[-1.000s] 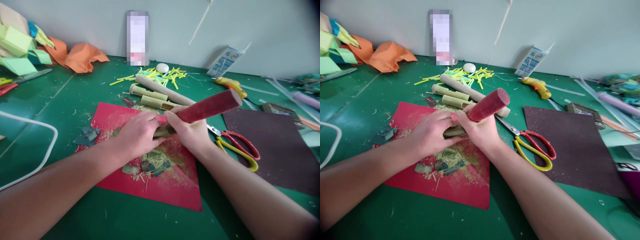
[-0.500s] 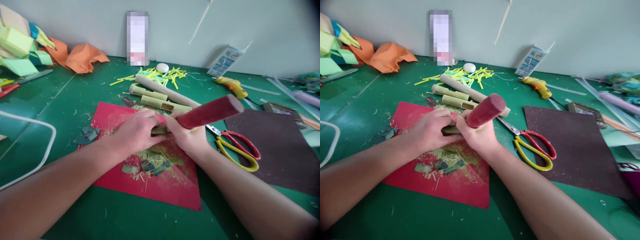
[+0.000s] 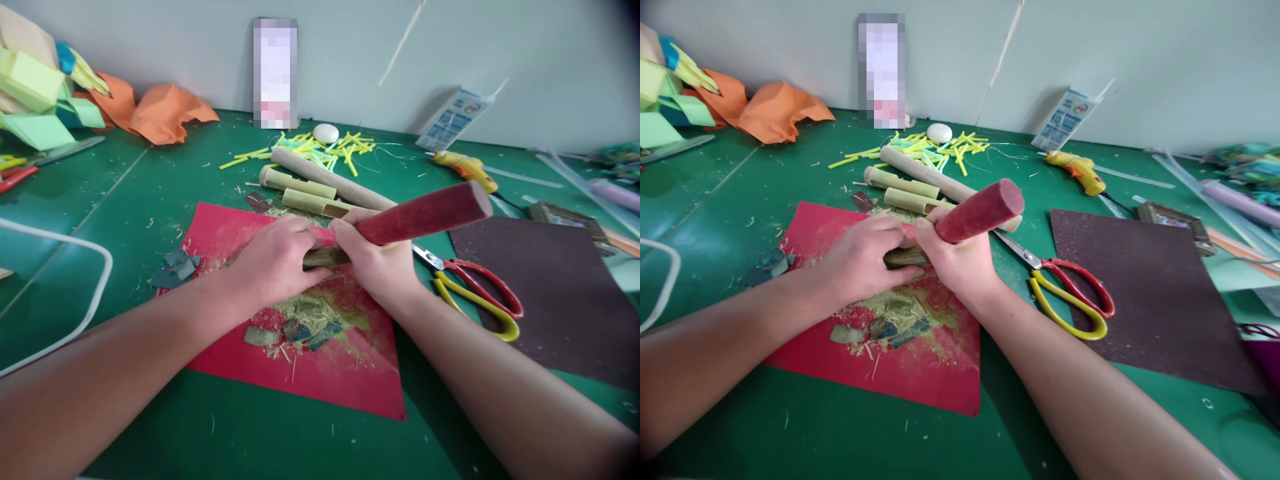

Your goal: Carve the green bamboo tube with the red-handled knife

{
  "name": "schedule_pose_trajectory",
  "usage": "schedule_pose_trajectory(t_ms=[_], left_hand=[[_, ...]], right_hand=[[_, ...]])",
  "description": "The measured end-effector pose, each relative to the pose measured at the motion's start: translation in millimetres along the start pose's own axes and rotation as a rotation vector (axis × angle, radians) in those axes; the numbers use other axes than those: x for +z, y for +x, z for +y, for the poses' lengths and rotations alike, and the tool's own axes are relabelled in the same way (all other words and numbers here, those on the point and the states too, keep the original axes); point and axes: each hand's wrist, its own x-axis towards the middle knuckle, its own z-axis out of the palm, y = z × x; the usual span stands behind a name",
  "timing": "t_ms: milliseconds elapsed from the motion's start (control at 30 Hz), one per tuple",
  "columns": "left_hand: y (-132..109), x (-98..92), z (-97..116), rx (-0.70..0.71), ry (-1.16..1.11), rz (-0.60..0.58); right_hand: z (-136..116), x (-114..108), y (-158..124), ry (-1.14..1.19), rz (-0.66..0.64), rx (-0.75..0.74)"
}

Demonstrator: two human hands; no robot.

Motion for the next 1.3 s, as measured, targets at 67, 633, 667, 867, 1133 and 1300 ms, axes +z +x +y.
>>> schedule_pose_trajectory(t_ms=[67, 633, 667, 867, 1133, 1300], left_hand=[[0.9, 0.3, -1.1, -0.004, -0.015, 0.004], [1.4, -0.6, -1.7, -0.014, 0.003, -0.019], [1.6, -0.9, -1.6, -0.013, 0.006, -0.018], [0.7, -0.2, 0.4, 0.012, 0.011, 0.005], [-0.2, 0.7, -1.1, 0.012, 0.010, 0.011], [0.5, -0.5, -1.1, 0.004, 0.013, -0.002]], right_hand=[[0.2, 0.9, 0.3, -0.001, 0.004, -0.016], [0.3, -2.6, -1.2, 0.005, -0.040, -0.033], [0.3, -3.0, -1.3, 0.006, -0.049, -0.032], [1.0, -0.1, -1.6, 0.001, 0.021, -0.050], [0.7, -4.9, -1.4, 0.017, 0.001, -0.008], [0.5, -7.7, -2.7, -0.013, -0.074, -0.043]])
